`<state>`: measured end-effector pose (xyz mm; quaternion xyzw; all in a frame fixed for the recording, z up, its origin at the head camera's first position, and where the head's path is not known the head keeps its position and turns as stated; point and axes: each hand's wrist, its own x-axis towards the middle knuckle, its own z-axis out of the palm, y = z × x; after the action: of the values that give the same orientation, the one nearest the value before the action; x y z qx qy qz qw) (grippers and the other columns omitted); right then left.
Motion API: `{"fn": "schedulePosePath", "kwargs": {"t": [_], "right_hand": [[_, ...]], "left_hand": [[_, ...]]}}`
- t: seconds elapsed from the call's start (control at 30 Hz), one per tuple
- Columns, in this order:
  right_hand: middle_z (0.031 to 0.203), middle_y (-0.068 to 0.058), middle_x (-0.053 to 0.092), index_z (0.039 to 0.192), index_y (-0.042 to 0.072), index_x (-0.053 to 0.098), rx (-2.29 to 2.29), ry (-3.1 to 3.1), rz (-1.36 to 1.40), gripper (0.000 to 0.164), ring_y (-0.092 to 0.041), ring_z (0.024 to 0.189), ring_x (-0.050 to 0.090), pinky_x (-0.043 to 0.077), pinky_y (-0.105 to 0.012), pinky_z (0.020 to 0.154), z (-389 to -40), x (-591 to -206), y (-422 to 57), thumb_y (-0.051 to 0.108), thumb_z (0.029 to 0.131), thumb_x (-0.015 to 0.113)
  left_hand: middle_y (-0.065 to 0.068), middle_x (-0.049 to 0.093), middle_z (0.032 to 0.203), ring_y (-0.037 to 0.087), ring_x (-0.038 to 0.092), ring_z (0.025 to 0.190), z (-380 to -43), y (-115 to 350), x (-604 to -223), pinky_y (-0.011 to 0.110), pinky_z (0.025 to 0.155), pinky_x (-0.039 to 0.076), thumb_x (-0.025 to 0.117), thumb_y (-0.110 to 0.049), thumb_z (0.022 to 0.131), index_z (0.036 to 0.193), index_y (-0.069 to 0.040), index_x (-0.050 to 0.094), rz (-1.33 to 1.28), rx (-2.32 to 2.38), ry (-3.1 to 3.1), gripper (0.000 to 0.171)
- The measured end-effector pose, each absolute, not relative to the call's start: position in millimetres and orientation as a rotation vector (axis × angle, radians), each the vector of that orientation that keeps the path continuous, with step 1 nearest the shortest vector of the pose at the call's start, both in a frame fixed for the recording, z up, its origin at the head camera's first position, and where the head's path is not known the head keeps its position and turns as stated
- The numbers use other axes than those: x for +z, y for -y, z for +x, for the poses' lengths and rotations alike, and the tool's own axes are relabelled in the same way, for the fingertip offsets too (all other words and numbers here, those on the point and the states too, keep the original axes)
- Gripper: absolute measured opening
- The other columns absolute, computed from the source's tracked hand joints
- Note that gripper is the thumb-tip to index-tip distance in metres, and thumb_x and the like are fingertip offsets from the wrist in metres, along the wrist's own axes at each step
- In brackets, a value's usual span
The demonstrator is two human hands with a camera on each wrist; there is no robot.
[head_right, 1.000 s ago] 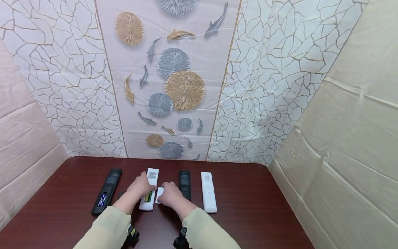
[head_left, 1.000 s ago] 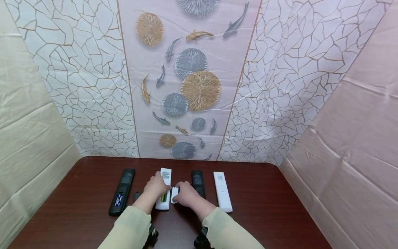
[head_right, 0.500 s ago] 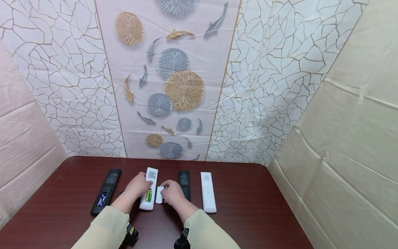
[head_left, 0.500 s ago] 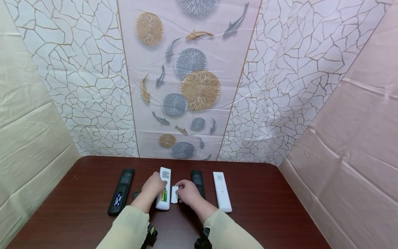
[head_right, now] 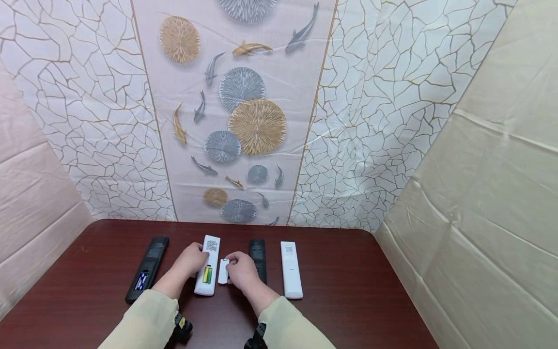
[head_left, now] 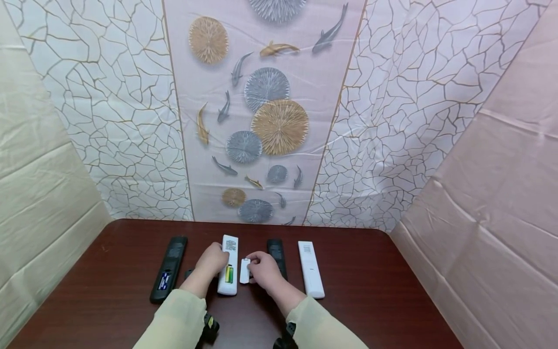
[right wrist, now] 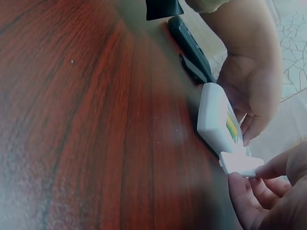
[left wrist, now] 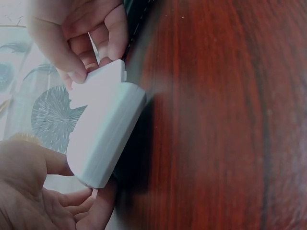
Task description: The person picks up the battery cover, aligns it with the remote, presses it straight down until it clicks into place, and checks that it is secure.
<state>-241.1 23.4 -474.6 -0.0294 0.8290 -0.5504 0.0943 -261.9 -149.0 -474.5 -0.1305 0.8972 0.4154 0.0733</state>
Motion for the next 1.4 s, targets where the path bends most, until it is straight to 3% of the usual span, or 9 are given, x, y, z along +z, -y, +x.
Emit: {"fn": "schedulePosePath", "kwargs": {"t": [0.43,0.8,1.4], "right_hand": [[0.090,-0.007,0.057,0.113,0.006,0.068,-1.782,-2.322,-0.086,0.021,-0.020,0.071,0.061,0.058,-0.036,0.060,-230,-463,-35,0.004,0.094,0.060],[0.093,-0.010,0.057,0.119,0.001,0.066,-1.847,-2.288,-0.095,0.025,-0.021,0.074,0.061,0.059,-0.035,0.061,-224,-454,-50,0.003,0.095,0.059],[0.094,-0.010,0.057,0.120,0.001,0.065,-1.857,-2.261,-0.105,0.025,-0.023,0.076,0.063,0.060,-0.038,0.064,-217,-446,-50,0.005,0.096,0.060]], "left_hand": [[0.022,0.060,0.110,0.027,0.063,0.082,-264,147,-476,0.037,0.058,0.052,0.049,-0.019,0.101,0.139,0.004,0.041,-0.445,1.507,-2.551,0.045],[0.023,0.052,0.132,0.032,0.057,0.109,-269,145,-482,0.045,0.077,0.051,0.048,-0.022,0.103,0.147,0.000,0.036,-0.432,1.698,-2.398,0.050],[0.023,0.053,0.131,0.032,0.058,0.107,-264,135,-473,0.043,0.075,0.052,0.047,-0.021,0.104,0.147,-0.002,0.036,-0.402,1.704,-2.409,0.049]]}}
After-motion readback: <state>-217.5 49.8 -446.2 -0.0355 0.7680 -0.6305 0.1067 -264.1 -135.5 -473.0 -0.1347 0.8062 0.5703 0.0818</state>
